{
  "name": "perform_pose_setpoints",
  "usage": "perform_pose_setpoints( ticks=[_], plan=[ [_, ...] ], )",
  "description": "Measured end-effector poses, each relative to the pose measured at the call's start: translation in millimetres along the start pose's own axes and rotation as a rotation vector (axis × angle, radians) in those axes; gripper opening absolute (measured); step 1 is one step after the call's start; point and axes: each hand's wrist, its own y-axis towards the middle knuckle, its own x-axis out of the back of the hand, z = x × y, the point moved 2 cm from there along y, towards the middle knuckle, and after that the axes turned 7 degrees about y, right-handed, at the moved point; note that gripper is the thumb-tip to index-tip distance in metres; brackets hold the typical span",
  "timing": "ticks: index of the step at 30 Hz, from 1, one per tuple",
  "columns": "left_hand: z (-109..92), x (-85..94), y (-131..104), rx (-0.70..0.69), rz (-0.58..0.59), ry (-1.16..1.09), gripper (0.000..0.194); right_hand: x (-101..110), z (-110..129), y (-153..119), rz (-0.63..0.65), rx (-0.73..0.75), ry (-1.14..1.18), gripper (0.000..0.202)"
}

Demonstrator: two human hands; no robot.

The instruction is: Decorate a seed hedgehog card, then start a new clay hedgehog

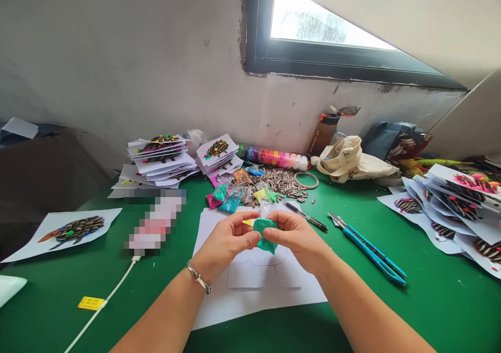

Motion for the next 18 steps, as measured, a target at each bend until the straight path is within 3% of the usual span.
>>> perform_pose_setpoints(
  ticks=[7, 14, 18],
  plan=[
    [-9.9, -2.9, -5.9, -0.069, -0.019, 0.020, 0.043, 3.1, 0.1, 1.7, 0.006, -0.008, -0.008, 0.024],
    [-2.6, 1.3, -2.0, 0.020, 0.057, 0.010, 0.064, 3.4, 0.5, 0.1, 0.021, -0.025, -0.060, 0.023],
    [-0.7, 1.1, -0.1, 0.012, -0.008, 0.034, 0.051, 5.4, 0.5, -0.6, -0.029, -0.047, -0.068, 0.038]
  ],
)
